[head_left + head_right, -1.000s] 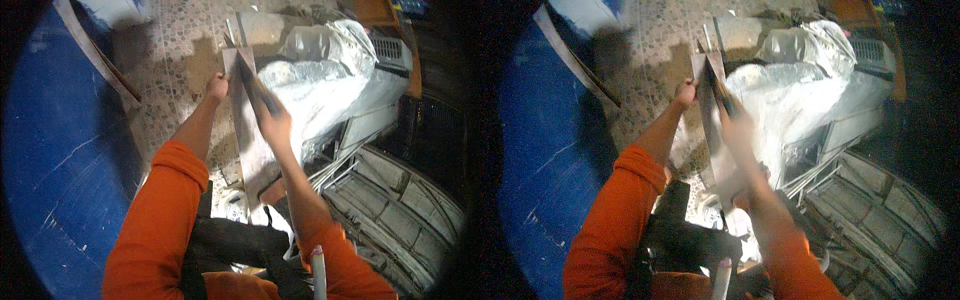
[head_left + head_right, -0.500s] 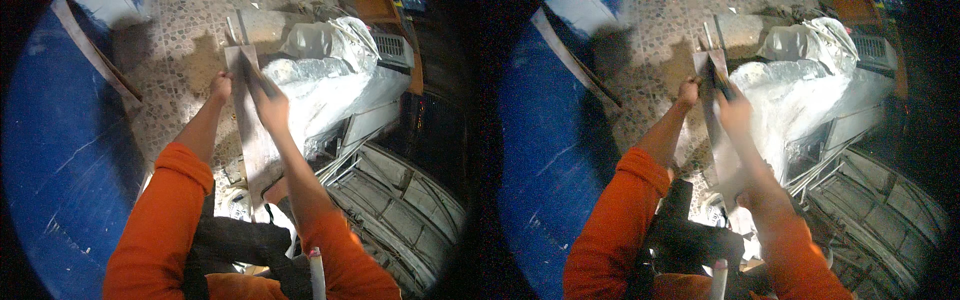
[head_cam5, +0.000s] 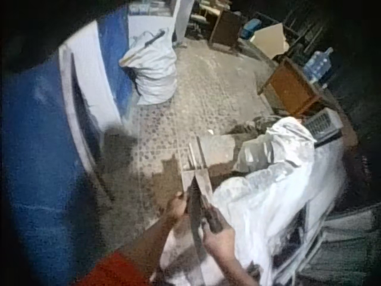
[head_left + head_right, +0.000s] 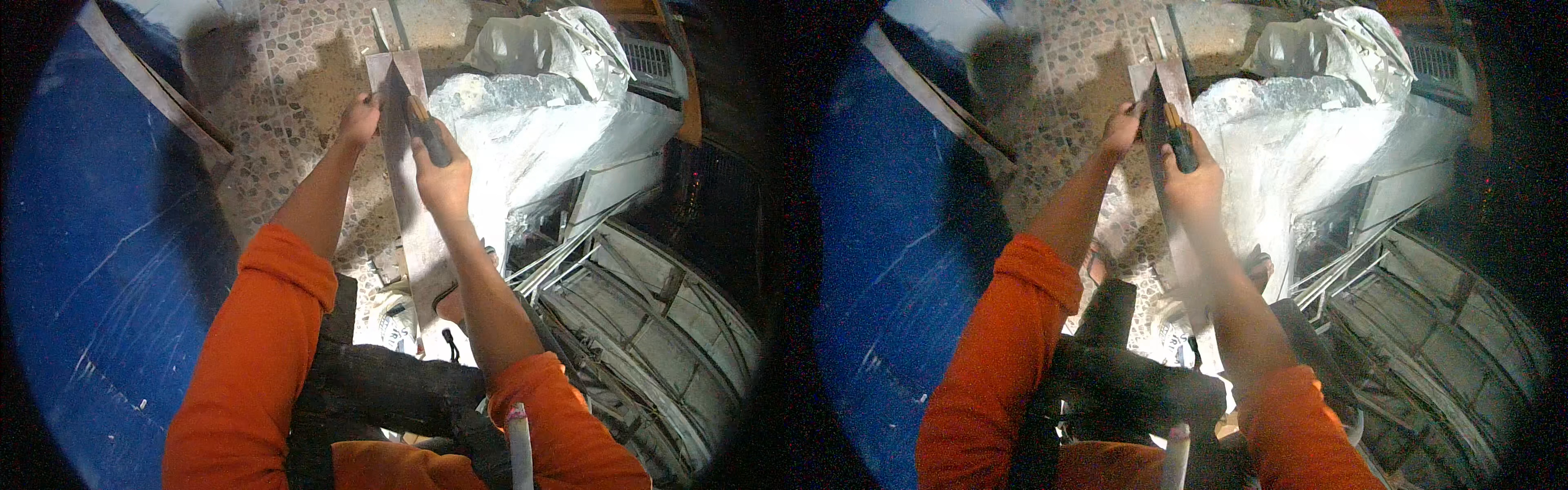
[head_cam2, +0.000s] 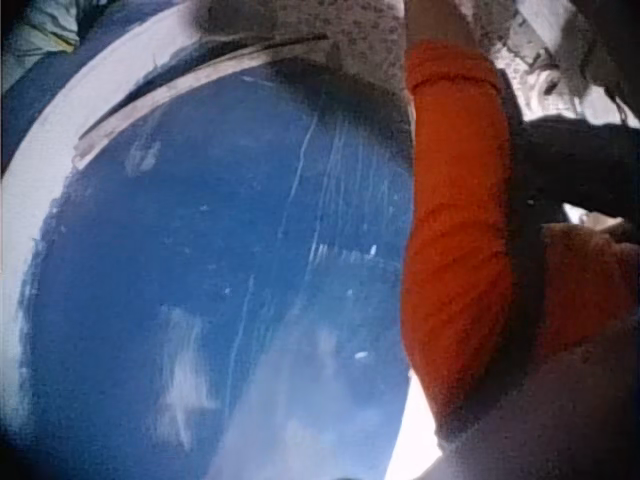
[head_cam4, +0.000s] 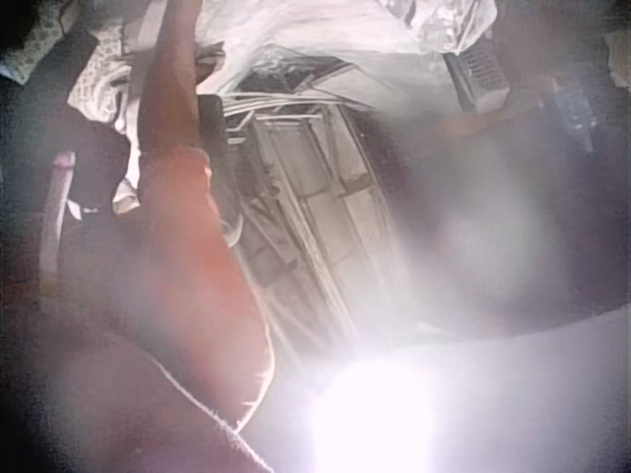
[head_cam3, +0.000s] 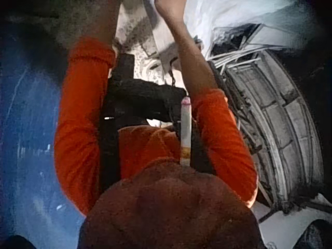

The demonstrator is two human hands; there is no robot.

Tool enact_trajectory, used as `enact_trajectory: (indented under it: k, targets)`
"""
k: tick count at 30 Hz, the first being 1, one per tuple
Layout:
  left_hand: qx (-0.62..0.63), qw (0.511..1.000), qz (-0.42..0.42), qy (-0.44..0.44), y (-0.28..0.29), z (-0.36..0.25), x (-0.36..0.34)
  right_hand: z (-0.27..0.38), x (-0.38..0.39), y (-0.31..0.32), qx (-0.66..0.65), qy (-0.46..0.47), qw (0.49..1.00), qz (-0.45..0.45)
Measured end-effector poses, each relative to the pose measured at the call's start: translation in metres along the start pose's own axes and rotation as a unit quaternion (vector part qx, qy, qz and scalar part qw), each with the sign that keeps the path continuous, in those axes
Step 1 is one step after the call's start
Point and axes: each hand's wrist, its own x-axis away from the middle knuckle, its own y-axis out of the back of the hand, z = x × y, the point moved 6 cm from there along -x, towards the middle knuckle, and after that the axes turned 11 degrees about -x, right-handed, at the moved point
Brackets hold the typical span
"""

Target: The person uses a hand saw to cut a long wooden plank into smaller pieces. After cutting, they break the plank apart and carry the pieces to another room.

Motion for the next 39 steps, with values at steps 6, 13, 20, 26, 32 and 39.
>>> enact_trajectory:
  k: [6,13,20,26,32,39]
  targets:
    - [0.146,0.988,0.000,0.042,0.042,0.037,-0.061,0.035,-0.038,-0.023,0.014,-0.022,0.991,0.131]
    - [0.165,0.985,0.014,0.044,0.021,0.010,-0.006,0.047,0.192,0.136,-0.036,-0.092,0.994,0.039]
    - [0.116,0.992,0.036,0.030,0.063,0.047,-0.074,0.032,0.013,-0.016,-0.038,0.028,0.996,0.074]
    - [0.150,0.986,0.043,0.064,0.018,0.039,-0.031,0.009,0.103,0.075,0.069,-0.087,0.993,0.049]
    - [0.136,0.990,-0.023,0.033,0.028,0.034,-0.028,0.012,0.112,0.082,0.018,-0.092,0.995,0.045]
    - [0.150,0.988,0.016,0.037,0.024,0.026,-0.027,0.006,0.052,0.023,0.139,-0.080,0.983,0.091]
